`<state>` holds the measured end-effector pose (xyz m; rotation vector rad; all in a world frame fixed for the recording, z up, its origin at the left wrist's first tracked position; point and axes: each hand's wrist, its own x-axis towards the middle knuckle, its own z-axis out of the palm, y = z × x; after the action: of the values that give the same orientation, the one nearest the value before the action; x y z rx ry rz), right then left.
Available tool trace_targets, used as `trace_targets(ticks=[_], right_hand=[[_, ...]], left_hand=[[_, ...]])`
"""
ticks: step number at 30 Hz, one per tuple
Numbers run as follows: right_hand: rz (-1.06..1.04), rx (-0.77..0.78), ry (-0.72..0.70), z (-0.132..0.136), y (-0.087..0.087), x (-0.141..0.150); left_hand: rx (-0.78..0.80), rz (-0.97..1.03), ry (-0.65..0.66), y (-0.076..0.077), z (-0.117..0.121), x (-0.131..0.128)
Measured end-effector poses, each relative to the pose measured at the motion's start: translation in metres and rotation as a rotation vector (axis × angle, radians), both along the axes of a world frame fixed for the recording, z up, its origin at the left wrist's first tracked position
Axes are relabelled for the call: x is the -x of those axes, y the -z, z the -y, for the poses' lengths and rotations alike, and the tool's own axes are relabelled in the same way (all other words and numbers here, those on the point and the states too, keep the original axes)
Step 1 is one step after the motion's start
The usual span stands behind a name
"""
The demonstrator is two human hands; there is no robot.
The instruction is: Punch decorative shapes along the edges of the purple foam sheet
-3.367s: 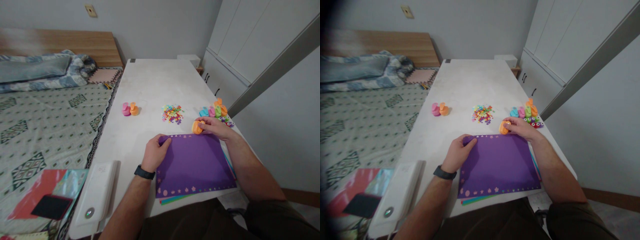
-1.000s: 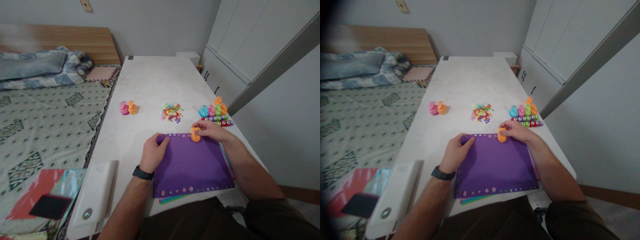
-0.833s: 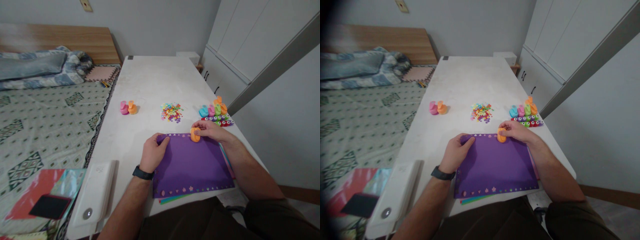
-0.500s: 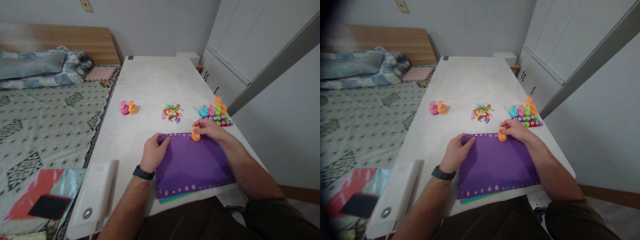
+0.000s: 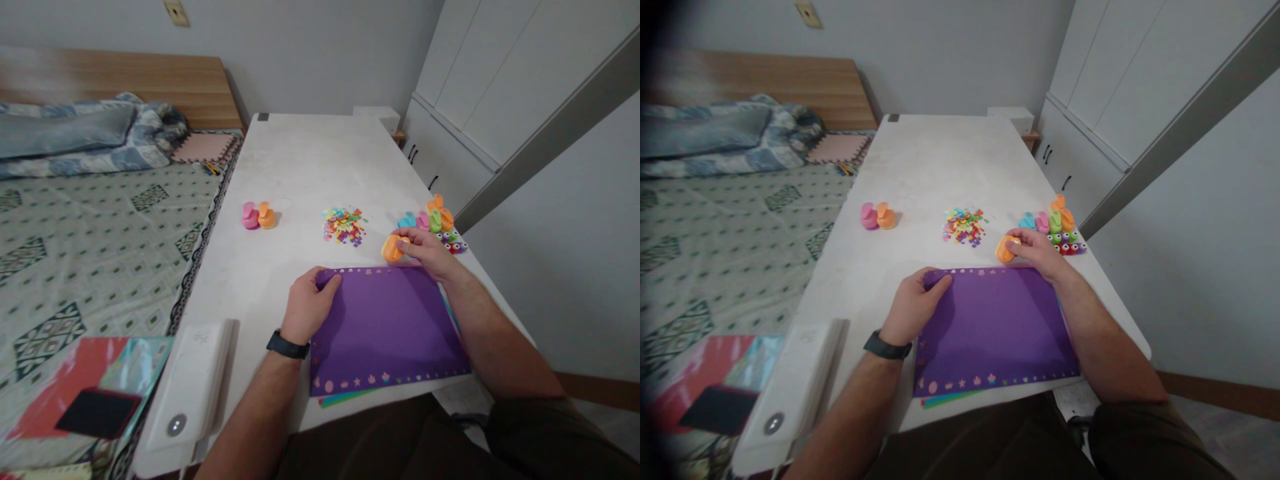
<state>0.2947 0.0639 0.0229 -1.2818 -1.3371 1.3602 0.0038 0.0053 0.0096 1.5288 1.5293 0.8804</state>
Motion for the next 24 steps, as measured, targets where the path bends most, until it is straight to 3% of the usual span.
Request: trace_targets(ticks=[10,19,24], right_hand=[[0.027,-0.042,0.084,-0.007,0.003,0.007],[0.148,-0.148,0.039,-0.032,-0.023,0.029],[0.225,-0.221,0.039,-0.043,-0.013,0.041]], left_hand=[[-0.031,-0.047,0.012,0.002,0.001,0.002],[-0.039,-0.12,0.035,-0.001,0.001,0.004],[-0.034,-0.132,0.041,-0.003,0.001,0.004]])
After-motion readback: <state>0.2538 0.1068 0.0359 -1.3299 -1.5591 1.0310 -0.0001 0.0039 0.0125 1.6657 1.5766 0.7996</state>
